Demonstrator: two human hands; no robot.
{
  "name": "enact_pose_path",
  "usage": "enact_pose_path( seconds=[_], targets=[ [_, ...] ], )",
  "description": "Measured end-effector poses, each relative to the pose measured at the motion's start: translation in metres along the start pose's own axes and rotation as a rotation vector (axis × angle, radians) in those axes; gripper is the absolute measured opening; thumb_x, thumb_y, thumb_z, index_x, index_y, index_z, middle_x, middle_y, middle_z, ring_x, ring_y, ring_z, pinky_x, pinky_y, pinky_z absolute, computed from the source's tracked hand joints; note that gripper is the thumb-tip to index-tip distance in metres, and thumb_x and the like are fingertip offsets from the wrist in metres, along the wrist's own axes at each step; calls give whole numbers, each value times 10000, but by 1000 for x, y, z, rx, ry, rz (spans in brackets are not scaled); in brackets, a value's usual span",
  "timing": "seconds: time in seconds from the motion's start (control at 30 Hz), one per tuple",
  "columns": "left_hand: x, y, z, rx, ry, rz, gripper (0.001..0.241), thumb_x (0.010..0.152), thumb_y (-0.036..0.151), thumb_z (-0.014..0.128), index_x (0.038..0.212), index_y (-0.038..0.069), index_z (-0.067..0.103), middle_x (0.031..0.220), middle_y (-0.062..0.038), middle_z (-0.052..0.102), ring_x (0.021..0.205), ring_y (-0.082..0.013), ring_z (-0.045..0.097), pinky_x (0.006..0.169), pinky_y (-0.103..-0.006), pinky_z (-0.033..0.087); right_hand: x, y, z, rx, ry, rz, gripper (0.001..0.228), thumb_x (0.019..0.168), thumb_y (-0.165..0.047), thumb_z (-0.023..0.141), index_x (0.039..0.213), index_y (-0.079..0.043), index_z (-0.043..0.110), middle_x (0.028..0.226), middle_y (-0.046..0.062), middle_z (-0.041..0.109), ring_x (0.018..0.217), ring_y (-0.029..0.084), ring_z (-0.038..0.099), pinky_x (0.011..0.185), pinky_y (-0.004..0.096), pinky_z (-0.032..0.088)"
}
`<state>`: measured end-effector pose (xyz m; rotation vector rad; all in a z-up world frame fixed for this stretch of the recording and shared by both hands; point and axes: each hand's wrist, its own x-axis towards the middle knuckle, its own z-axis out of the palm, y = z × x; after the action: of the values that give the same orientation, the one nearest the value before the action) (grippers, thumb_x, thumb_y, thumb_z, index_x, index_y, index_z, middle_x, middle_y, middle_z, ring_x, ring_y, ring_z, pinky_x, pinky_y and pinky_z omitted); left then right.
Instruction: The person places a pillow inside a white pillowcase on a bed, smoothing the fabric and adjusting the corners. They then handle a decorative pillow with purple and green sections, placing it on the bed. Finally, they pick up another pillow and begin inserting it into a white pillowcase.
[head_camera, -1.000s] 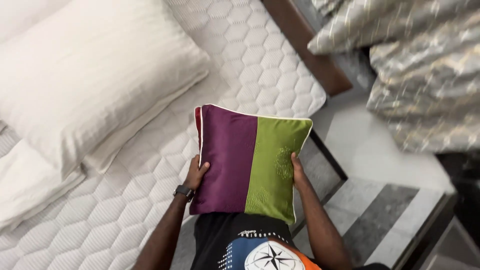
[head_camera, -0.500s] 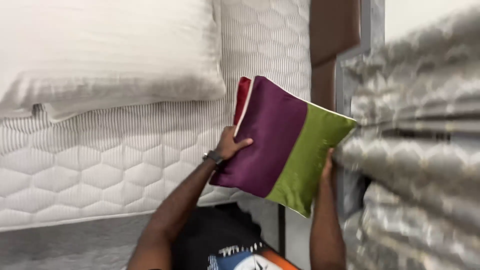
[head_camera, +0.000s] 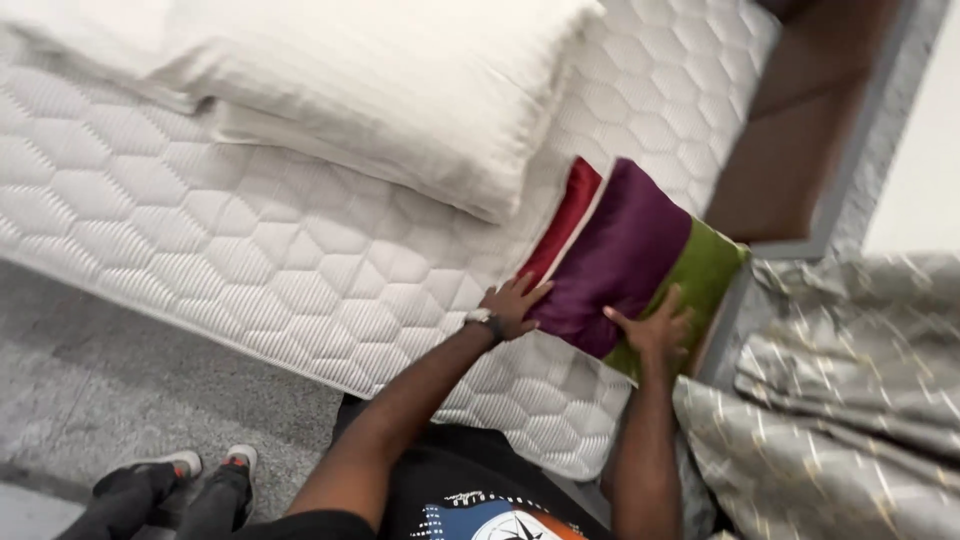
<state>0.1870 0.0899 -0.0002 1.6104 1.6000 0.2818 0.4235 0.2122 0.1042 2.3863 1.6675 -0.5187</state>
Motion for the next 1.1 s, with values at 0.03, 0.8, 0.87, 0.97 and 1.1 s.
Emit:
enact_pose_path(
  seconds=[0.03,0.8,0.87,0.97,1.1],
  targets=[
    [-10,-27,9,-5,22,-30,917,875,543,659,1647,352,201,1725,-124,164,1503,-425,313,1151,-555,399,-2,-13,9,-6,-10,-35,1411,537,-659,897,1663,-266,142,1668,242,18,1531,473,114,1161,725,183],
    [-427,-381,-30,-912,819,-555,849,878,571,726,1555,161,421,1581,-134,467,1294,-309,607,999,-510,540,-281,-359,80,1093,-479,-636,796,775,-62,828,1455,48,429,1423,196,579,1287,362,575,1119,507,468],
    [-420,-411,-56,-1138,887,-511,885,859,538,727,1582,184,356,1559,-169,455,1309,-340,569,961,-567,529,-341,-361,52,1087,-490,-754,821,753,-63,833,1458,48,429,1410,199,584,1289,355,581,1119,500,473],
    [-423,-423,-87,-1576,967,-417,972,807,531,683,1607,284,190,1578,-137,376,1328,-365,513,911,-629,528,-432,-336,25,1040,-562,-997,894,686,-67,849,1468,49,430,1374,206,597,1296,336,598,1119,479,489],
    [-440,-376,-140,-1849,785,-730,989,833,707,540,1653,295,171,1654,-75,242,1427,-345,427,956,-717,435,-441,-302,-31,1400,-667,-1031,813,724,-55,861,1445,93,515,1271,231,676,1136,342,687,1036,459,552]
  ],
)
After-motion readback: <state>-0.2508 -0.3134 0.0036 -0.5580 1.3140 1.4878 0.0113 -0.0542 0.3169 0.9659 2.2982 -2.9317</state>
